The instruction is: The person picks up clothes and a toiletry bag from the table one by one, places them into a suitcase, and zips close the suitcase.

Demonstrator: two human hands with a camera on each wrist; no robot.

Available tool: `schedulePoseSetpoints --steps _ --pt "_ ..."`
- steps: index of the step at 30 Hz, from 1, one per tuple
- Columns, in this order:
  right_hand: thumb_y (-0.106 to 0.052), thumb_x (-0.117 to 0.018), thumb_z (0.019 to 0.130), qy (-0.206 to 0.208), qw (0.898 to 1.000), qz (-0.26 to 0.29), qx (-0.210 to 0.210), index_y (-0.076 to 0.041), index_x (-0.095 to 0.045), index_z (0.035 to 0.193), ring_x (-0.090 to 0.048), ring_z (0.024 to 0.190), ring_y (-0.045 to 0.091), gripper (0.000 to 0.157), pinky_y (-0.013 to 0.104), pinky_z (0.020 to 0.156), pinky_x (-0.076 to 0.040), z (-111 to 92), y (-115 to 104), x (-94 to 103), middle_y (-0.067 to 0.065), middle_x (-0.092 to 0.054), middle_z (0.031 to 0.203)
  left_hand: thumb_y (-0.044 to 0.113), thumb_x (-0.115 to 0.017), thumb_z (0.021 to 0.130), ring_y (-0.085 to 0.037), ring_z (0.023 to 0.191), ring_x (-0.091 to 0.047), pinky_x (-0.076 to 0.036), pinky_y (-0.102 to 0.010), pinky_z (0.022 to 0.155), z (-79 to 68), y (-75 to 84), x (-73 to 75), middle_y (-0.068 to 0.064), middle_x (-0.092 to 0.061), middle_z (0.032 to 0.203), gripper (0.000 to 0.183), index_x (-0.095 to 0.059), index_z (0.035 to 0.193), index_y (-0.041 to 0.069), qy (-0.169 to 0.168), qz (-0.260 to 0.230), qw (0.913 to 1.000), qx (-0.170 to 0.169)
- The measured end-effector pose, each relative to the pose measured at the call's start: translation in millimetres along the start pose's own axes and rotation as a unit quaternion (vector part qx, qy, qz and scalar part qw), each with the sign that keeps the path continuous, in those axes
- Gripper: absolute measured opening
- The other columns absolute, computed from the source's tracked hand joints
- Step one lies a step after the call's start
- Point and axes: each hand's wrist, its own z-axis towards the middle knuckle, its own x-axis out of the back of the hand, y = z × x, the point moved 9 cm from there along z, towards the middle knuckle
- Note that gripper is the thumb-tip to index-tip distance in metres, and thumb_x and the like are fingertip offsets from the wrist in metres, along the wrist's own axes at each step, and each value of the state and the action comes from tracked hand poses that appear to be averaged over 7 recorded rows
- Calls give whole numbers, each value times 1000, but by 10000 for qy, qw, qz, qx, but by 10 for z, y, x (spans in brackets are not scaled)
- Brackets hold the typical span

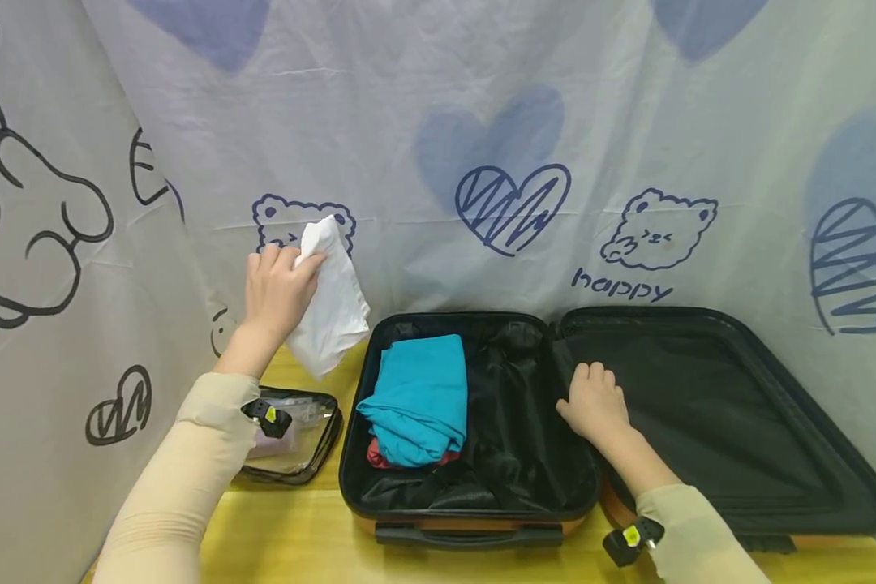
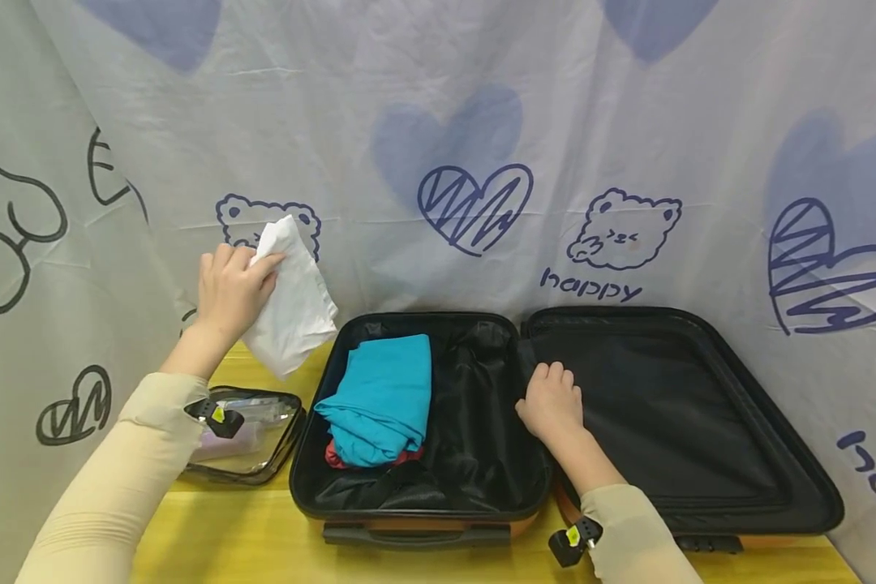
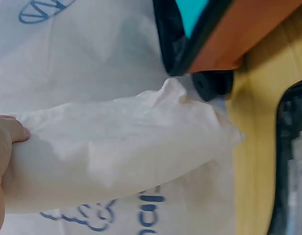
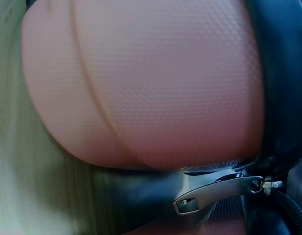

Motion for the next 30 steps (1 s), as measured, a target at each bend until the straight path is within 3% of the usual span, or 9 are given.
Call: schedulePoseSetpoints --steps 10,17,23,30 --pt "-24 -69 86 44 10000 -14 63 15 -43 119 -45 107 46 57 57 83 -42 -35 3 7 30 -45 112 21 -63 93 -34 79 -49 -33 -46 65 321 322 410 -14 -66 88 18 -74 106 17 177 -108 9959 -875" --pt "-24 -69 86 86 9999 -26 102 15 -43 119 -45 107 47 58 58 83 -42 -37 25 1 31 -45 112 18 -69 88 -32 75 -50 -35 -46 64 429 608 680 -11 -64 83 13 -75 100 19 786 -246 9879 -1311" --pt "-24 -69 86 97 9999 -20 97 15 -43 118 -46 106 47 57 57 82 -42 -43 28 -4 31 -45 111 15 -69 87 -30 75 -50 -35 -45 64 434 803 760 -10 -65 84 15 -74 101 20 923 -454 9833 -1501" --pt "-24 -69 86 80 9999 -4 134 15 -43 118 -45 105 47 57 57 81 -42 -60 25 -14 31 -45 111 18 -67 90 -30 77 -50 -36 -44 65 390 984 753 -9 -65 87 19 -74 107 20 711 -558 9818 -1670"
